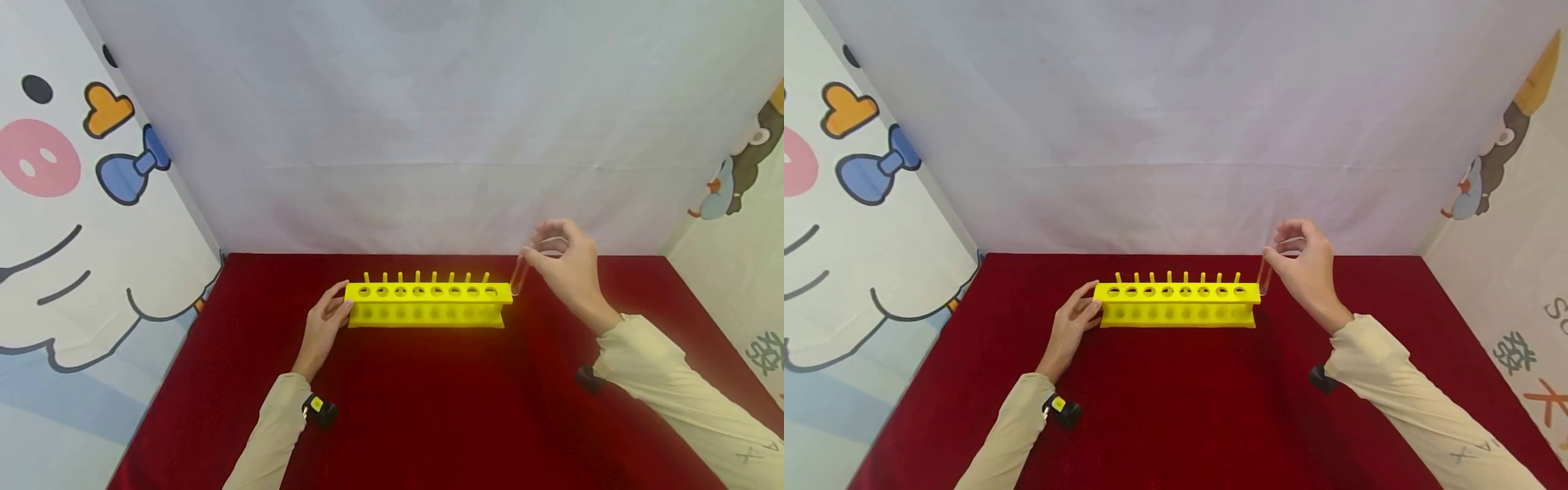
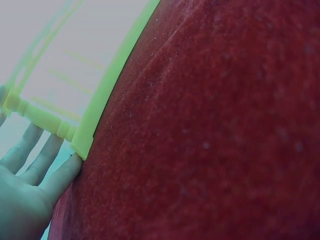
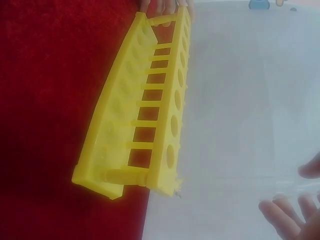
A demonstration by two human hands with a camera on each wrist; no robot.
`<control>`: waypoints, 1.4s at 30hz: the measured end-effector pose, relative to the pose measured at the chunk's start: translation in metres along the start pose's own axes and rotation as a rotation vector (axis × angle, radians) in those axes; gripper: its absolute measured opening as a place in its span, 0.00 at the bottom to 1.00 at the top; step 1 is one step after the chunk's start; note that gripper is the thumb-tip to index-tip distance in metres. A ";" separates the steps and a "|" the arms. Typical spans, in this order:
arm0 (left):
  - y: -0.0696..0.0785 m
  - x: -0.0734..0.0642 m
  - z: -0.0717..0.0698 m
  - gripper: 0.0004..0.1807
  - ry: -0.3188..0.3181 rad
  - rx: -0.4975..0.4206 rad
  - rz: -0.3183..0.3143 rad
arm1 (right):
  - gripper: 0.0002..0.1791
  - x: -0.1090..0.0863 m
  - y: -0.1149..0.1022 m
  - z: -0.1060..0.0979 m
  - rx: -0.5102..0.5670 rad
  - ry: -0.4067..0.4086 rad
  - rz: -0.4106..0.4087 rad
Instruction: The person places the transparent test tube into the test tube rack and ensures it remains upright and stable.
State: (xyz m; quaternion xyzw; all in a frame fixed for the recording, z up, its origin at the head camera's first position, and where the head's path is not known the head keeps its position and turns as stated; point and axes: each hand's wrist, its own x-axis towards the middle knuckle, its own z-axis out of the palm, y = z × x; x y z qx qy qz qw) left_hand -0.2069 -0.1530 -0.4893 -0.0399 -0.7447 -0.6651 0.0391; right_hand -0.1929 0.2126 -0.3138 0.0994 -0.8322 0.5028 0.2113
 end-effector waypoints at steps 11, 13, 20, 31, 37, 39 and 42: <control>0.011 -0.003 -0.001 0.26 -0.023 -0.027 -0.028 | 0.18 0.008 0.031 0.005 -0.030 0.006 0.015; 0.018 -0.006 -0.001 0.27 -0.037 -0.035 -0.022 | 0.18 0.008 0.031 0.005 -0.039 0.007 0.016; 0.022 -0.006 0.000 0.26 -0.040 -0.025 0.002 | 0.17 0.009 0.028 0.006 -0.034 0.005 0.011; -0.002 -0.001 0.000 0.26 -0.005 -0.006 0.003 | 0.18 0.009 0.030 0.013 -0.023 -0.010 0.000; -0.001 0.000 0.000 0.27 -0.008 -0.015 0.007 | 0.17 0.012 0.030 0.013 0.008 -0.022 0.035; -0.001 0.001 0.000 0.28 -0.020 -0.018 0.009 | 0.17 0.015 0.029 0.013 0.016 -0.021 0.039; 0.000 0.002 -0.002 0.28 -0.032 -0.005 0.014 | 0.16 0.019 0.030 0.015 0.046 -0.029 0.041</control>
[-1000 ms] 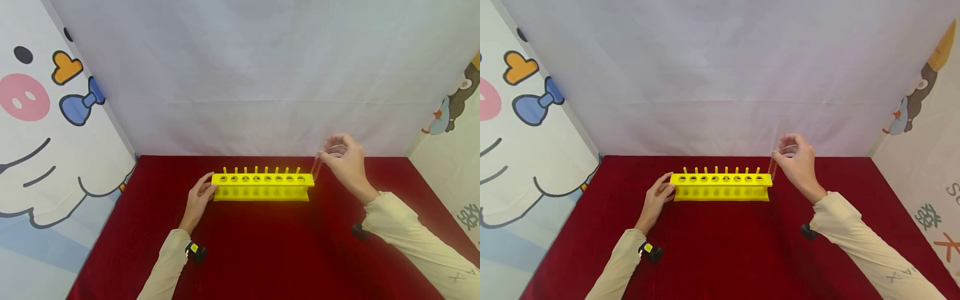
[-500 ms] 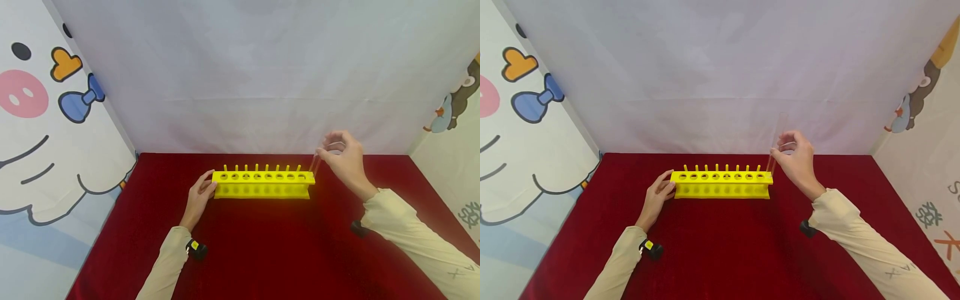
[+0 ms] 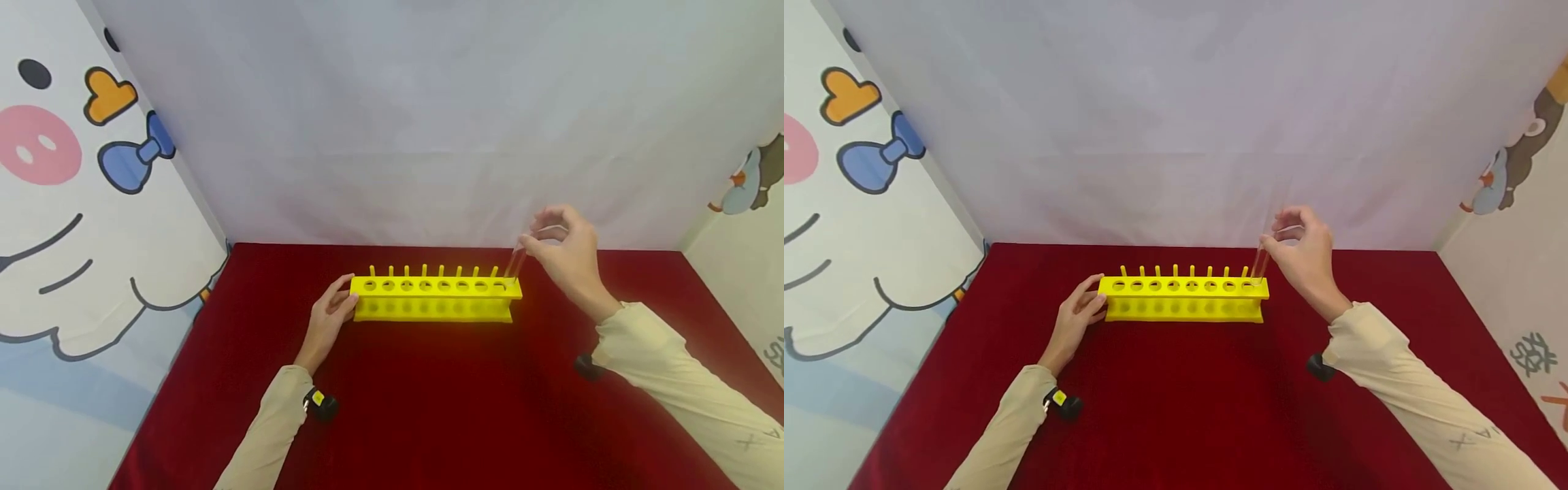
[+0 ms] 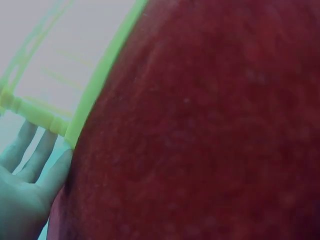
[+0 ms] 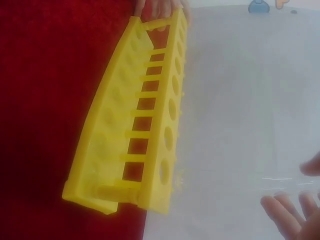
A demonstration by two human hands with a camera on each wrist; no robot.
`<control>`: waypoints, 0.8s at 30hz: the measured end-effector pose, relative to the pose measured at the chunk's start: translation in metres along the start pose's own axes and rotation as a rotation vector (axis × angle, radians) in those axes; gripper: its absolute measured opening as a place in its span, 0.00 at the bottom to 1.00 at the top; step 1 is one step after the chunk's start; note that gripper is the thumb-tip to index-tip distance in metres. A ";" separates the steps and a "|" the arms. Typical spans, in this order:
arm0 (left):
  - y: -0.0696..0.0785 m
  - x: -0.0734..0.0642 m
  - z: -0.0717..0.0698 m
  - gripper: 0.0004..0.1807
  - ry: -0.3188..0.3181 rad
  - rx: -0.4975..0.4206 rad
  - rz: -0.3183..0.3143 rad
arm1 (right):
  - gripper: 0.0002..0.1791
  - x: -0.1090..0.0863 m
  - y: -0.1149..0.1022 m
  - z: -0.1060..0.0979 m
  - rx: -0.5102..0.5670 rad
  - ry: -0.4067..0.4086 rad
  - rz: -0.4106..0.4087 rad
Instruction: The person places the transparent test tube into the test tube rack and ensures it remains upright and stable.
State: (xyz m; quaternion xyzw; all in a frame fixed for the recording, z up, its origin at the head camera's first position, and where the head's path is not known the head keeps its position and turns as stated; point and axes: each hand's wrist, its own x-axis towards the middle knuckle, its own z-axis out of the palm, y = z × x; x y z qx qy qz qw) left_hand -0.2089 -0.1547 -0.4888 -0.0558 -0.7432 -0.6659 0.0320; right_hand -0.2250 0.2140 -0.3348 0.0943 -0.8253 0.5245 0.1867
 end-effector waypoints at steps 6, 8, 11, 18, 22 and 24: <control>0.000 0.001 -0.002 0.28 -0.010 0.024 -0.009 | 0.15 0.001 -0.001 0.004 0.007 0.006 -0.002; -0.001 0.000 -0.003 0.28 -0.010 0.027 -0.013 | 0.15 0.001 -0.001 0.005 -0.003 0.009 -0.007; -0.001 0.000 -0.004 0.29 -0.005 0.033 -0.007 | 0.15 0.001 -0.001 0.006 -0.009 0.009 -0.015; 0.001 -0.001 -0.003 0.28 -0.007 0.032 -0.008 | 0.16 -0.001 -0.002 0.005 -0.015 0.004 0.001; 0.001 -0.001 -0.003 0.29 -0.007 0.031 -0.008 | 0.16 -0.002 -0.001 0.007 -0.009 -0.004 -0.013; 0.001 -0.001 -0.004 0.29 -0.011 0.026 -0.017 | 0.16 -0.002 0.000 0.008 -0.010 -0.012 -0.021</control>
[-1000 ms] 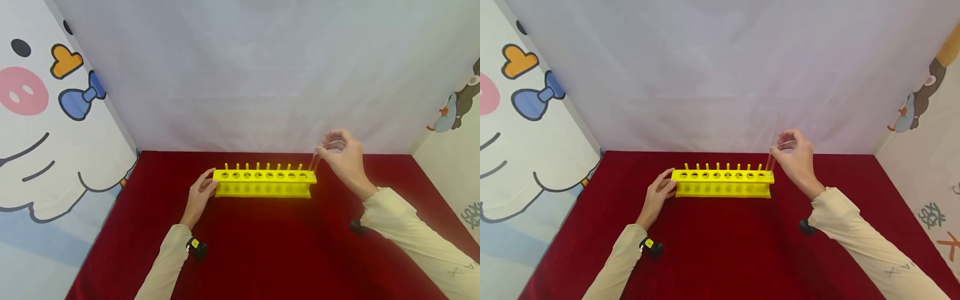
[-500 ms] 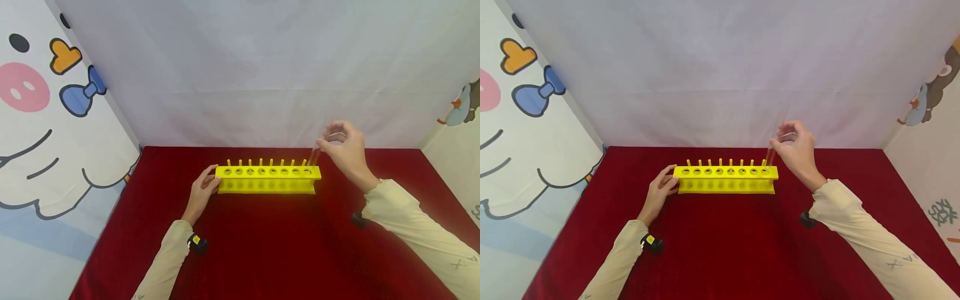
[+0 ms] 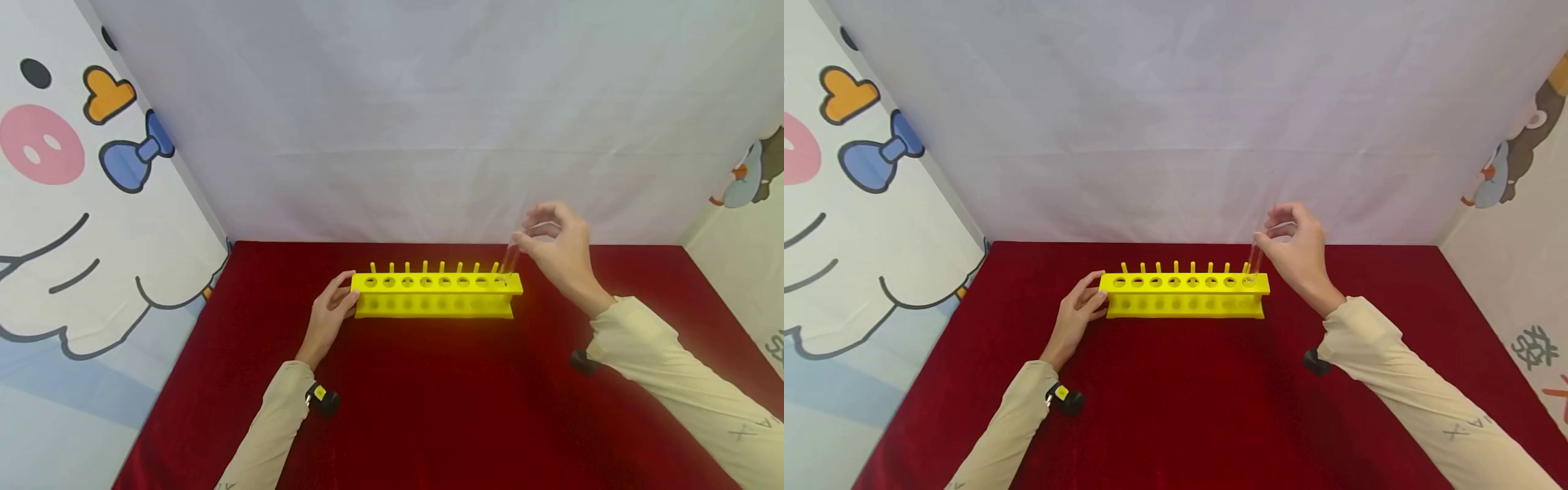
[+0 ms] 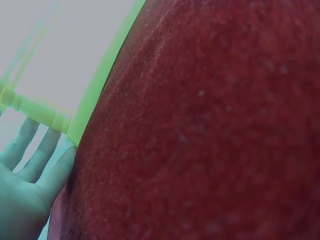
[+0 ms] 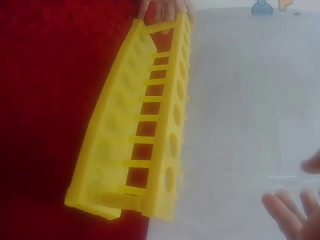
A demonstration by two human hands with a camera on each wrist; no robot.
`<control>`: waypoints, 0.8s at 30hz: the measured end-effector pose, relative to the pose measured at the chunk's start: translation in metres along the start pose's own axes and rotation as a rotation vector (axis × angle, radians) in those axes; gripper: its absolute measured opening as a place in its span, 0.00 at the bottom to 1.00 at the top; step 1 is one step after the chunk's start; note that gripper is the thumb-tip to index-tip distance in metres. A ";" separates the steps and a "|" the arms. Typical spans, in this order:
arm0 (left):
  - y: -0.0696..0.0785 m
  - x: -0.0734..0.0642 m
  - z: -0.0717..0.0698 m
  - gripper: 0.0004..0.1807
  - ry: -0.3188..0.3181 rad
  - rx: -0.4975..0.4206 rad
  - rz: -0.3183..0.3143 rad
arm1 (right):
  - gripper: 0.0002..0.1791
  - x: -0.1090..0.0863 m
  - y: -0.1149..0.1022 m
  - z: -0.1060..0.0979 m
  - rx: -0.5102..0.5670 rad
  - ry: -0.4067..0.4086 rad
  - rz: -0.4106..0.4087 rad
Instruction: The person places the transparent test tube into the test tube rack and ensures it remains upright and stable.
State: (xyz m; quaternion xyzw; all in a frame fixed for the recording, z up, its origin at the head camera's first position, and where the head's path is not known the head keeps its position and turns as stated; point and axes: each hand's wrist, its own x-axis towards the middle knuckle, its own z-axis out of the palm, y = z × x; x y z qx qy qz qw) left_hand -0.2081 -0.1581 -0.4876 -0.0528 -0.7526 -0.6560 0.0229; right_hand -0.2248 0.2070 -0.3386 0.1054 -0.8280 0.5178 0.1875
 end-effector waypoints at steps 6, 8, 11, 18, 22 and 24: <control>0.009 -0.002 -0.002 0.27 -0.027 -0.034 -0.029 | 0.18 -0.001 0.000 0.004 -0.003 -0.014 0.008; 0.017 -0.005 -0.003 0.26 -0.032 -0.037 -0.029 | 0.18 -0.002 0.000 0.004 -0.003 -0.014 0.014; 0.028 -0.009 -0.002 0.26 -0.038 -0.026 -0.025 | 0.19 -0.002 0.000 0.005 -0.004 -0.013 0.009; 0.031 -0.010 -0.001 0.27 -0.038 -0.023 -0.034 | 0.18 -0.004 -0.008 0.005 0.010 -0.020 -0.009; 0.031 -0.009 -0.001 0.26 -0.038 -0.029 -0.033 | 0.17 -0.008 -0.024 0.004 0.007 -0.026 -0.012; 0.031 -0.009 -0.001 0.26 -0.035 -0.030 -0.036 | 0.16 -0.009 -0.028 0.003 0.011 -0.029 -0.016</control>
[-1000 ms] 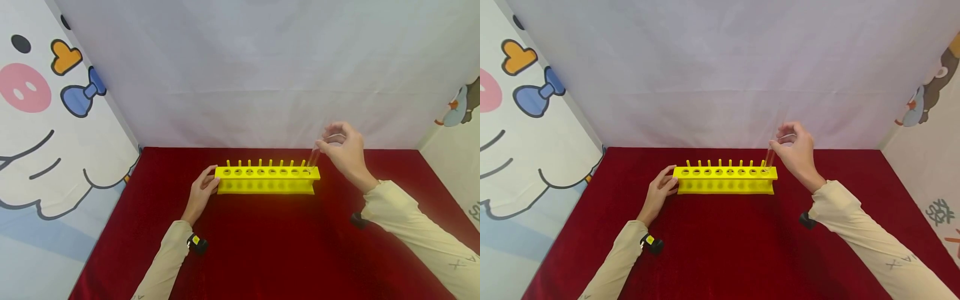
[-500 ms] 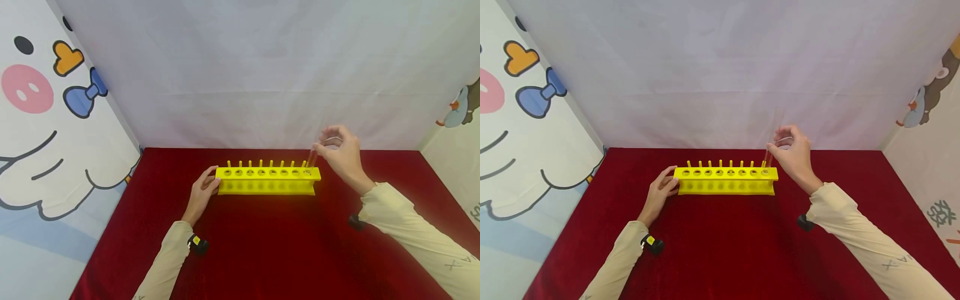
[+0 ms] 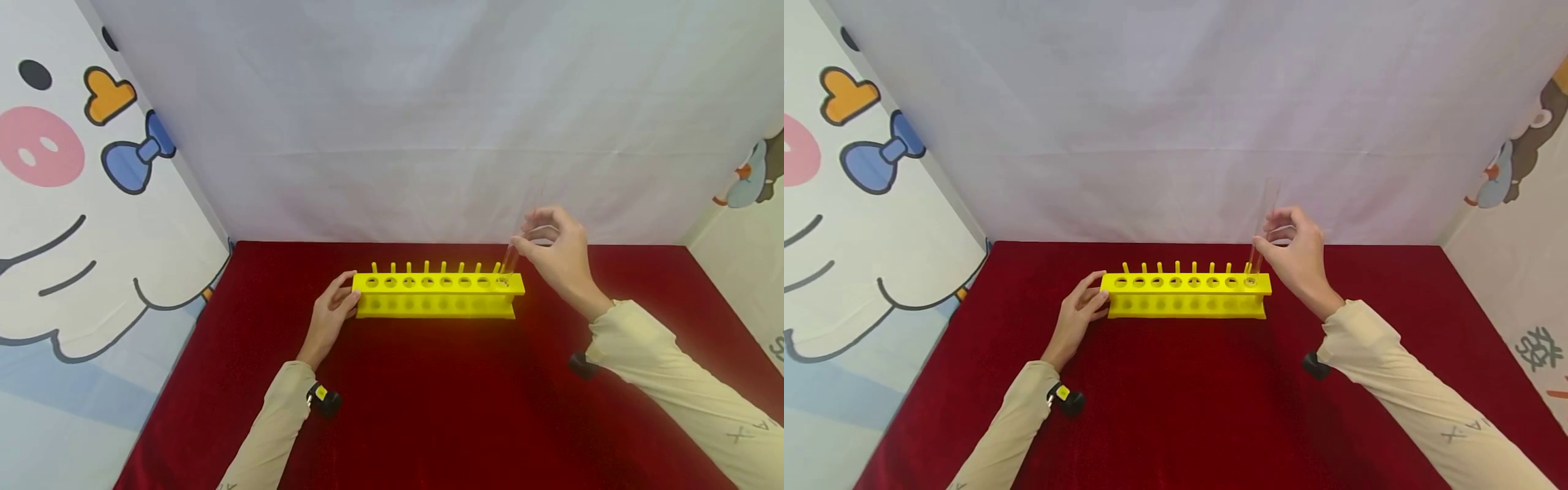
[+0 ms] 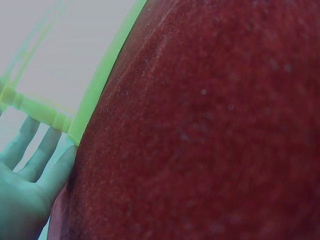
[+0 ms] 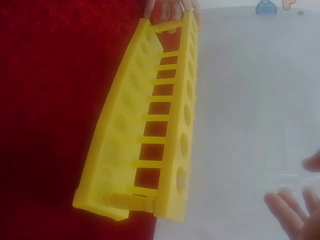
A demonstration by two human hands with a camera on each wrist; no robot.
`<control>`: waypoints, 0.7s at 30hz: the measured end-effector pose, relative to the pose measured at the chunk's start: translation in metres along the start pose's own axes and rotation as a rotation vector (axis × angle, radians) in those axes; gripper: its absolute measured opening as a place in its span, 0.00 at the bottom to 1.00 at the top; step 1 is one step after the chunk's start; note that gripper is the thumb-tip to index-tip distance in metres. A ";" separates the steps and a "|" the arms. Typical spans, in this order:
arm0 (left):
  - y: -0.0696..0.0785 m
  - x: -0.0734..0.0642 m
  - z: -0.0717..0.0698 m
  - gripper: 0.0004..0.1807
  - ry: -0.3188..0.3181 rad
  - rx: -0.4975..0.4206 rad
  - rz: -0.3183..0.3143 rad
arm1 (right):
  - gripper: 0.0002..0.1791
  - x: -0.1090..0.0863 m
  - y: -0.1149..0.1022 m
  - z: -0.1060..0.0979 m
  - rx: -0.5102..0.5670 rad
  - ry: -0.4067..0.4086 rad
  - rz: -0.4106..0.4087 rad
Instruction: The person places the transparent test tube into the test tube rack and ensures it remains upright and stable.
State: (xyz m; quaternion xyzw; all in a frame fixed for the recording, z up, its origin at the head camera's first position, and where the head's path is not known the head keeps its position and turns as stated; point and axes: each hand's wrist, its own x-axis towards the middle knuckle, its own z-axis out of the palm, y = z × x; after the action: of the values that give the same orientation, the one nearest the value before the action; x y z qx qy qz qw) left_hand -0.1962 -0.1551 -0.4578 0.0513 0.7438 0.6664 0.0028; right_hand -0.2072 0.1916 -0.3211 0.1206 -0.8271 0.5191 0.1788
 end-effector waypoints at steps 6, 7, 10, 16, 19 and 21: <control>0.000 -0.001 0.000 0.25 0.002 0.004 -0.009 | 0.17 -0.003 -0.002 0.001 -0.025 0.005 -0.004; 0.000 -0.001 0.000 0.26 0.002 0.005 -0.011 | 0.17 -0.003 -0.003 0.001 -0.037 0.006 -0.002; -0.001 0.000 0.000 0.27 0.001 0.006 -0.013 | 0.17 -0.005 -0.003 0.002 -0.057 0.006 0.006; -0.015 0.006 -0.003 0.27 0.004 -0.017 -0.012 | 0.18 -0.004 0.000 0.004 -0.051 0.008 0.011; -0.028 0.011 -0.005 0.27 0.014 -0.019 -0.015 | 0.18 -0.004 0.000 0.004 -0.051 0.009 0.015; -0.030 0.011 -0.005 0.27 0.024 -0.006 -0.012 | 0.18 -0.004 -0.001 0.004 -0.052 0.009 0.015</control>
State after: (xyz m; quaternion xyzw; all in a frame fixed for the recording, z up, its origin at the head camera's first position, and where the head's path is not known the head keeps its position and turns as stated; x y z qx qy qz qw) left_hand -0.2100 -0.1622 -0.4867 0.0387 0.7422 0.6690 -0.0018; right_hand -0.2040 0.1872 -0.3239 0.1073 -0.8402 0.4995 0.1816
